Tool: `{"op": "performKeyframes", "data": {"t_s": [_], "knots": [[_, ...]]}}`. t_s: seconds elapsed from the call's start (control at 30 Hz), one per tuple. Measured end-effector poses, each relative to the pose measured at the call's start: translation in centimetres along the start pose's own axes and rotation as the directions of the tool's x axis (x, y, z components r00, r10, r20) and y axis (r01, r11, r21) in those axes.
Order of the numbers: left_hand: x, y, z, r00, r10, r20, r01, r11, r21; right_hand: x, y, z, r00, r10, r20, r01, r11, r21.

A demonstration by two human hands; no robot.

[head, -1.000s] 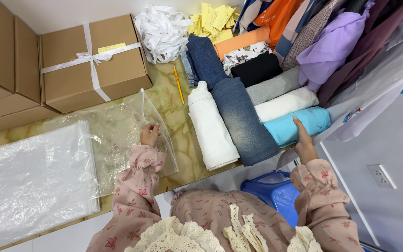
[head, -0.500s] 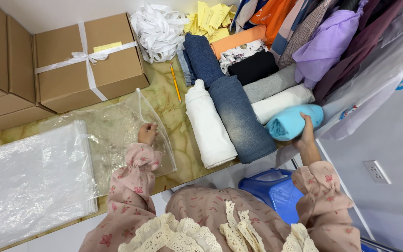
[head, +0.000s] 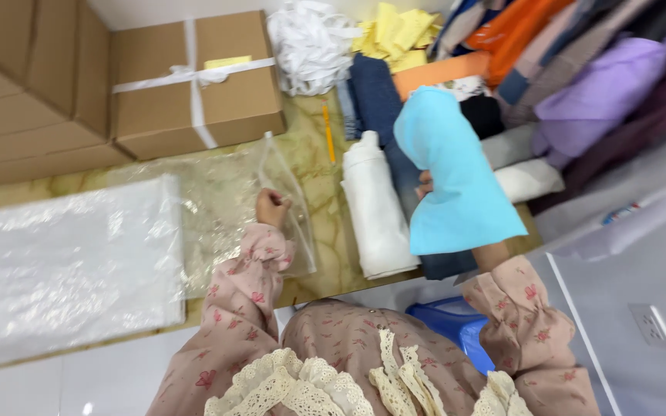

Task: The person writes on a yellow label attached to a cardboard box, then places the box aside. They open a clear plastic bag, insert a folded light blue garment, seal the bag, and set it on the table. Finally, they pick up an empty cardboard box from a stack.

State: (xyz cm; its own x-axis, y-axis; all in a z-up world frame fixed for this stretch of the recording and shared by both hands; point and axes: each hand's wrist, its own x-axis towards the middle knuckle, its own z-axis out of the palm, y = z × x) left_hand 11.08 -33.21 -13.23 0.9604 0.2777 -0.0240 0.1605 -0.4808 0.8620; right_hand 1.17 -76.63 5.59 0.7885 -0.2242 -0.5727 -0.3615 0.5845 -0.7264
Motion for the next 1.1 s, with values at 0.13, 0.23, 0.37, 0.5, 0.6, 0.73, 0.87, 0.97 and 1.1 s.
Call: {"op": "performKeyframes", "data": {"t_s": [0.13,0.23,0.37,0.5,0.6,0.73,0.87,0.97,1.1], "knots": [[-1.7,-0.2,-1.9,0.991,0.134,0.001,-0.134,0.985,-0.105,0.9,3.3,9.4,0.989,0.103,0.110,-0.093,0.992,-0.088],[-2.2,0.3,-2.9,0.981,0.186,0.050,-0.176,0.970,-0.166,0.6,5.2,13.7,0.965,0.186,0.185,-0.157,0.974,-0.162],[-2.1,0.5,-3.9,0.987,0.139,0.080,-0.124,0.978,-0.169,-3.7,6.5,19.5,0.916,0.278,0.290,-0.185,0.933,-0.309],[-4.5,5.1,-5.8,0.995,0.095,0.029,-0.091,0.989,-0.113,-3.8,9.3,21.3,0.870,0.351,0.347,-0.207,0.898,-0.389],[-4.4,4.7,-5.4,0.994,0.106,0.026,-0.105,0.994,-0.041,-2.5,11.1,21.3,0.852,0.361,0.379,-0.215,0.901,-0.376],[-1.8,-0.6,-2.4,0.994,0.105,0.010,-0.104,0.992,-0.065,-2.6,11.7,22.2,0.819,0.421,0.389,-0.240,0.868,-0.434],[-4.1,2.9,-5.8,0.986,0.167,0.005,-0.167,0.986,-0.003,-4.4,11.1,23.7,0.749,0.536,0.390,-0.280,0.789,-0.547],[-4.4,3.8,-6.3,0.985,0.168,0.030,-0.168,0.986,0.009,-4.2,10.6,23.6,0.736,0.571,0.365,-0.274,0.743,-0.610],[-4.8,4.8,-5.6,0.981,0.133,0.139,-0.147,0.984,0.097,-3.0,10.7,22.7,0.776,0.548,0.314,-0.265,0.734,-0.626]]}}
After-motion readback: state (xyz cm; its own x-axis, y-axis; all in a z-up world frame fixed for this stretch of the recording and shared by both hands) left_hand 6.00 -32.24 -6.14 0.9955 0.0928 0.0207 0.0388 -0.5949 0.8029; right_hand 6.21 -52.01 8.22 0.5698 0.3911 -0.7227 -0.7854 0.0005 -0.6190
